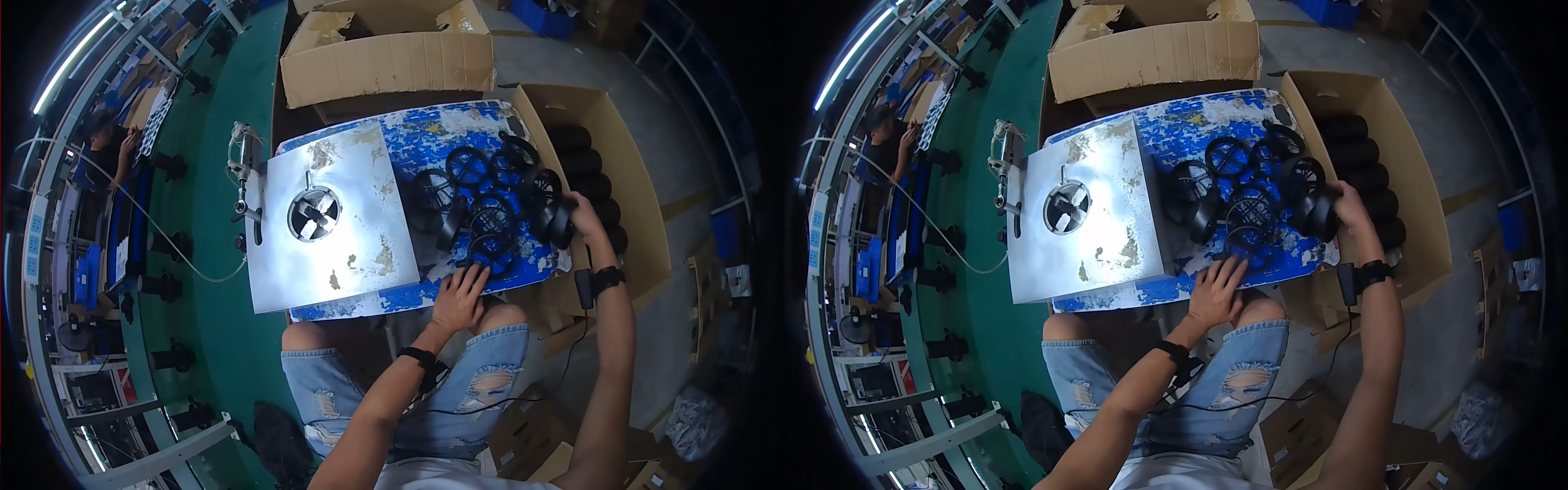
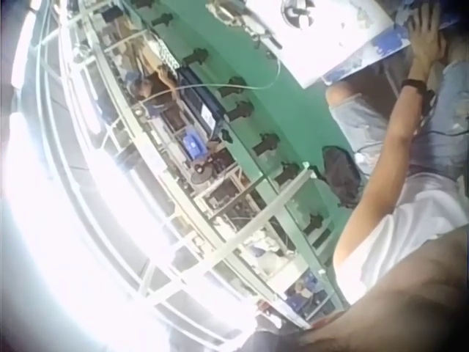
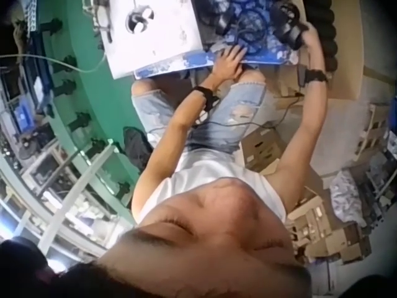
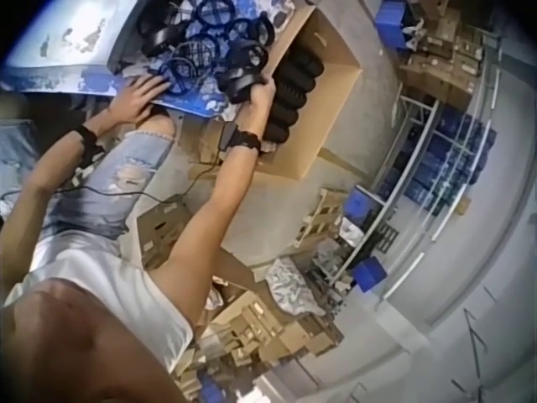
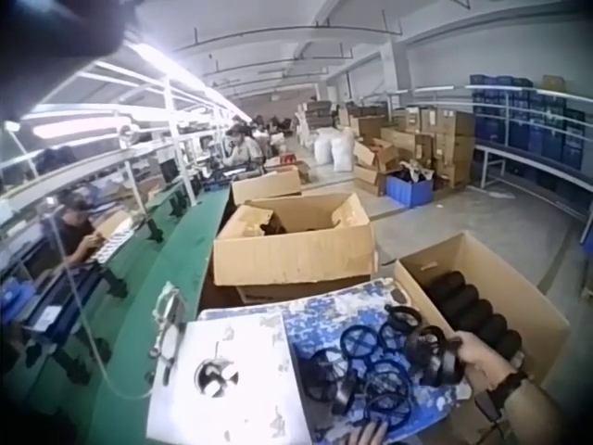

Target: Assembling fan units by pressing blades into housings using a manual press machine.

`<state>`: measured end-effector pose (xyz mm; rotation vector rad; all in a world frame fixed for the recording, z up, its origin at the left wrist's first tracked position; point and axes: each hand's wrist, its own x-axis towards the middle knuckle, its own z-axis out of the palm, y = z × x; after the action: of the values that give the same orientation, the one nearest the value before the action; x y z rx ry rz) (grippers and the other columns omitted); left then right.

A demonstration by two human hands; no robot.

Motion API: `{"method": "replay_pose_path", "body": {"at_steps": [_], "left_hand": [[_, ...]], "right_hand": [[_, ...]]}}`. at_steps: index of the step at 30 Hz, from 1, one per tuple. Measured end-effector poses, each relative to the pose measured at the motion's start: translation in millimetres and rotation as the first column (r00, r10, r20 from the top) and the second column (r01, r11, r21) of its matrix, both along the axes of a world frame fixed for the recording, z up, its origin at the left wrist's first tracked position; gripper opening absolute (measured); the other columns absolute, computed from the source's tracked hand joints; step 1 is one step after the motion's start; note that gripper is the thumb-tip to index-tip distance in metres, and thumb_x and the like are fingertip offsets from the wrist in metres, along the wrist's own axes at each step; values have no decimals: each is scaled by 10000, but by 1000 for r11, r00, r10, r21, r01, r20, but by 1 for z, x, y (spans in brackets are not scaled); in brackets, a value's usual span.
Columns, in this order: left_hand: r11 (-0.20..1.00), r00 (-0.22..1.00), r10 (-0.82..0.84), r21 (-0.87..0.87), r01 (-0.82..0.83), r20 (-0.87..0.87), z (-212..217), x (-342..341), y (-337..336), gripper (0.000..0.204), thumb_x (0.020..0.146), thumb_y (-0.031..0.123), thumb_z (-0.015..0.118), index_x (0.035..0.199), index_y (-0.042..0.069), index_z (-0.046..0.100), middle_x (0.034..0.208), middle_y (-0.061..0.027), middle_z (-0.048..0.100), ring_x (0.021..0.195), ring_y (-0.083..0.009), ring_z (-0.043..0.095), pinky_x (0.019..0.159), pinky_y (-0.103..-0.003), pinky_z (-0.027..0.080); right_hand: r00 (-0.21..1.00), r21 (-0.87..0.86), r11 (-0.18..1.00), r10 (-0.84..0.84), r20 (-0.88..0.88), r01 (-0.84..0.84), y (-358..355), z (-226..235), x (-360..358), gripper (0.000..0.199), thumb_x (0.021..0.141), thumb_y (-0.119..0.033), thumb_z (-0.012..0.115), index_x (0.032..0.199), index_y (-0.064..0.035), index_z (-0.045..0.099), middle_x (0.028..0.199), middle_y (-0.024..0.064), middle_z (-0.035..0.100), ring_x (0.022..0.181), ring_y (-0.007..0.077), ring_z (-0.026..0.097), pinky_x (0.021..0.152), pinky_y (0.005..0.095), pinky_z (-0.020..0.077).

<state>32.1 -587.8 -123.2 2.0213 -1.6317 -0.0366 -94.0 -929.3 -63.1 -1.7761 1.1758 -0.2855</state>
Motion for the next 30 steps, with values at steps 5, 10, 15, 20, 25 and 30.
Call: {"method": "replay_pose_path", "body": {"at_steps": [5,10,15,20,25,30], "left_hand": [[1000,1000,7,9,-7,5,0,2,0,740,708,261,640,1397,119,411,1388,-118,432,1205,-299,433,957,-435,377],[1000,1000,-7,15,7,2,-3,3,2,702,699,255,647,1354,111,442,1397,-131,416,1219,-308,424,959,-451,369],[1000,999,-4,-11,4,-35,-2,1,3,671,707,246,637,1335,93,454,1382,-137,424,1221,-315,424,956,-451,370],[988,986,69,-124,-88,-149,8,5,11,578,744,206,644,1282,55,491,1253,-163,485,1126,-353,473,911,-453,388],[974,969,130,-153,-164,-210,36,16,11,510,765,165,661,1242,50,523,1175,-176,507,1055,-362,499,843,-453,412],[983,975,134,-101,-153,-177,33,13,1,638,729,81,649,1325,9,432,1458,-226,298,1179,-448,465,999,-481,396]], "right_hand": [[971,-591,804,-85,-222,-65,32,5,37,476,712,-93,625,1183,-73,554,1165,191,580,1125,388,527,974,418,415],[981,-563,804,-183,69,190,60,-4,74,478,728,-25,574,1201,-73,520,1205,180,560,1141,392,507,981,423,411],[993,-428,903,-90,-81,47,51,-6,67,512,734,-48,590,1240,-40,516,1194,190,585,1135,363,543,967,394,429],[999,-299,954,12,-30,-20,69,-4,51,592,735,-83,646,1298,-49,467,1221,204,578,1153,349,547,975,376,425],[970,-282,933,-186,157,225,100,17,59,551,757,-80,636,1285,-64,477,1208,194,588,1121,342,568,951,374,442],[971,-314,926,-157,180,208,75,16,117,518,760,-101,637,1255,-38,496,1190,154,604,1096,293,586,926,371,453]]}}
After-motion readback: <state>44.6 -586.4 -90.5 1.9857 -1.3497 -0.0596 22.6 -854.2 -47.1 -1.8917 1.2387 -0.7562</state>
